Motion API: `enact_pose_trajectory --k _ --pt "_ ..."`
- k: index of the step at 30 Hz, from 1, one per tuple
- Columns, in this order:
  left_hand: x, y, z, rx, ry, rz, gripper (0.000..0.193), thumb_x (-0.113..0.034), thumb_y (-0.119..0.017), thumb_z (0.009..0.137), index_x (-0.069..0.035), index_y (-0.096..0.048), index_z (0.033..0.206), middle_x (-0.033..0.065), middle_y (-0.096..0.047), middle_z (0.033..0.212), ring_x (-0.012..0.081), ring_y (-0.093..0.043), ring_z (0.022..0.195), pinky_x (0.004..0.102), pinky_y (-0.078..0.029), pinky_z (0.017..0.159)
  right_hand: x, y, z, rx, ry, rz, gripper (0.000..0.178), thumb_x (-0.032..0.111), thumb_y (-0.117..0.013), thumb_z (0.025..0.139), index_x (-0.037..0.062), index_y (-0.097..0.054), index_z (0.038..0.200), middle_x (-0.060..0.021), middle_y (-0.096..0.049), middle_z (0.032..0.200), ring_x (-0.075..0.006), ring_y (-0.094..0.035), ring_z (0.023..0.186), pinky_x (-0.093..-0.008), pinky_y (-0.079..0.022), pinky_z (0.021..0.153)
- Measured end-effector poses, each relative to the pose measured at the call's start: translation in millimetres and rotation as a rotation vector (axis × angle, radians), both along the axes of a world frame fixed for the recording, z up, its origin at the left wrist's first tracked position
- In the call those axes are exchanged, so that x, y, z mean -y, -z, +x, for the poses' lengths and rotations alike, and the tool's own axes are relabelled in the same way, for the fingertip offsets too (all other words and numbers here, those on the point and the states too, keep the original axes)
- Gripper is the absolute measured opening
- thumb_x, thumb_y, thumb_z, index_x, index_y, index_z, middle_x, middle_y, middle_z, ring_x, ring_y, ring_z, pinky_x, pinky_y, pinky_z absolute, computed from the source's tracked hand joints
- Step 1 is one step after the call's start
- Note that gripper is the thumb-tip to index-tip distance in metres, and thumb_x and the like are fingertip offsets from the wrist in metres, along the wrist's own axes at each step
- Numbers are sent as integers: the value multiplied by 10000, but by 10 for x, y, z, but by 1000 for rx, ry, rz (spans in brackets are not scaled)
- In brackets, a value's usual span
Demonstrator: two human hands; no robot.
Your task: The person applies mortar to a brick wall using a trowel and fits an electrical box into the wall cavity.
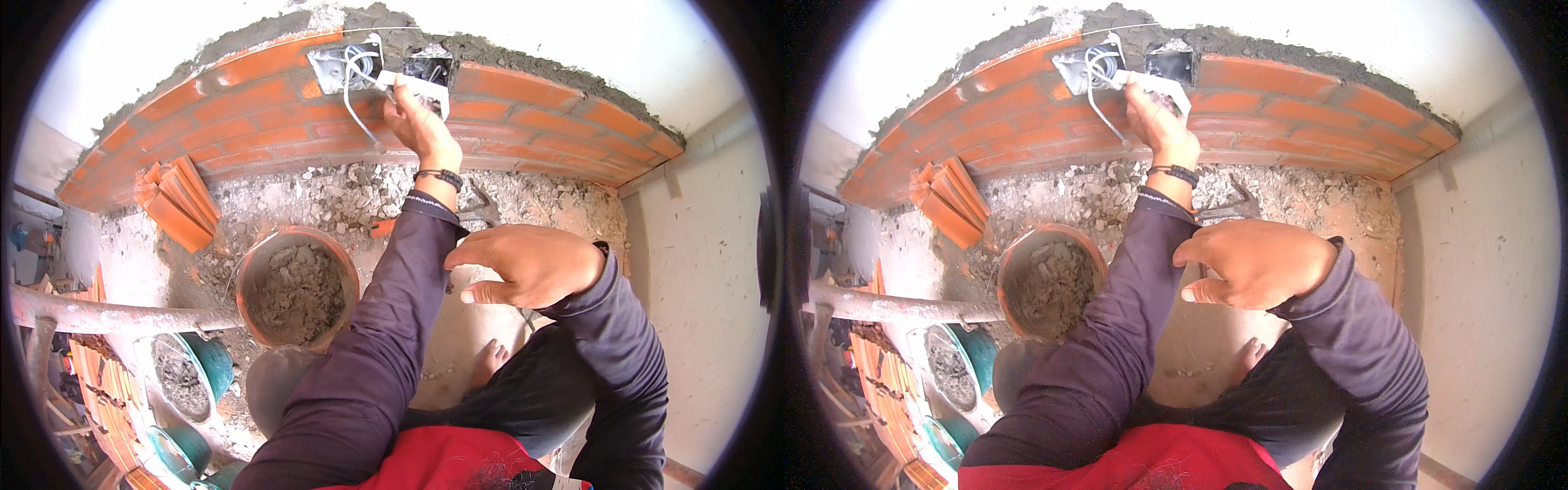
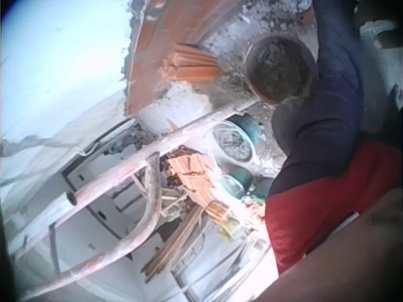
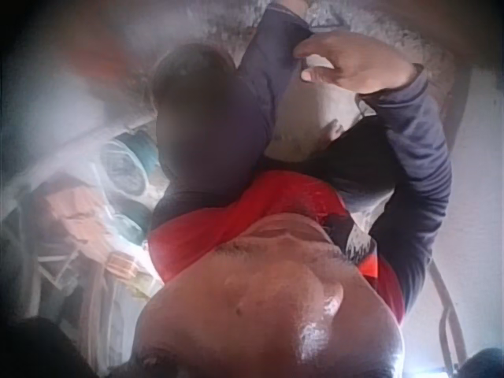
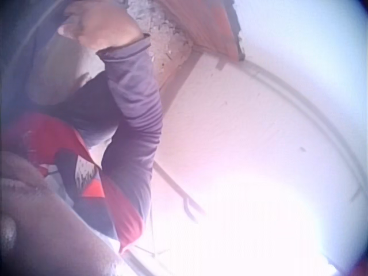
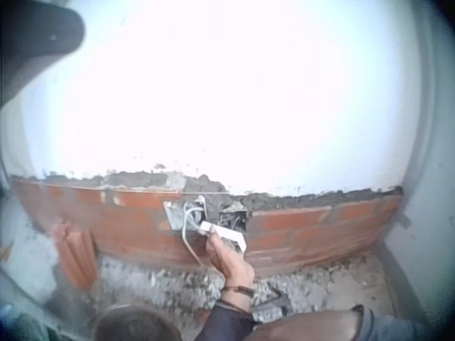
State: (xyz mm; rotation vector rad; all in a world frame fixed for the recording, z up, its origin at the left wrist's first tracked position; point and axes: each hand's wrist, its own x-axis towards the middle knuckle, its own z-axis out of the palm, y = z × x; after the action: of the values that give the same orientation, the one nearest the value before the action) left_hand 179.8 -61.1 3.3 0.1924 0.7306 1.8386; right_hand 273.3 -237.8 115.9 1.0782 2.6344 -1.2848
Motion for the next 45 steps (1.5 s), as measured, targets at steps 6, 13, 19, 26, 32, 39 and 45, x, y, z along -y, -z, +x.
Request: enact_pose_trajectory --k 6,13,19,26,32,39,45 --pt "84 118 -56 25 85 12 916 -731 -603 769 -211 -367 1486 72 -396 1443 307 -424 1276 588 -315 1115 16 37 2 -57 -17 73 501 320 -639 962 -59 -597 1288 -282 -651 1227 -425 -621 1153 -475 -483 1002" --pt "139 371 -245 94 135 84 776 -651 -642 823 -183 -467 1416 47 -521 1282 242 -490 1124 511 -361 1062 39 -73 -62 -32 -14 38 511 310 -646 958 -59 -589 1308 -284 -649 1243 -431 -607 1190 -460 -474 1031" --pt "156 413 -349 85 120 63 691 -653 -611 797 -175 -571 1295 47 -591 1186 241 -519 1088 511 -359 1045 66 -65 -55 -41 -6 45 518 296 -657 952 -52 -582 1329 -286 -648 1250 -424 -609 1199 -466 -480 1024" --pt "175 428 -418 22 82 40 707 -664 -575 825 -173 -556 1333 27 -600 1264 233 -532 1122 498 -293 1107 70 -85 -84 3 -12 48 542 333 -649 961 -37 -570 1349 -277 -642 1262 -418 -609 1199 -464 -478 1025" --pt "153 521 -439 -50 49 61 710 -659 -570 853 -177 -532 1373 8 -578 1358 217 -505 1247 488 -243 1152 72 -155 -96 20 -3 77 542 342 -638 975 -36 -564 1356 -266 -628 1292 -414 -603 1202 -464 -472 1030" --pt "246 442 -320 -175 -294 -20 580 -405 -604 974 -46 -471 1410 121 -594 1241 228 -569 1109 405 -401 986 56 -87 -28 -57 12 114 528 296 -651 956 -54 -573 1344 -279 -633 1284 -411 -608 1204 -452 -474 1027" --pt "471 319 -228 -634 -533 -191 586 -276 -609 976 20 -390 1431 220 -470 1293 321 -477 1195 476 -405 1013 44 -190 -34 -71 46 62 536 261 -667 954 -71 -555 1359 -286 -641 1264 -417 -620 1181 -453 -485 1010"
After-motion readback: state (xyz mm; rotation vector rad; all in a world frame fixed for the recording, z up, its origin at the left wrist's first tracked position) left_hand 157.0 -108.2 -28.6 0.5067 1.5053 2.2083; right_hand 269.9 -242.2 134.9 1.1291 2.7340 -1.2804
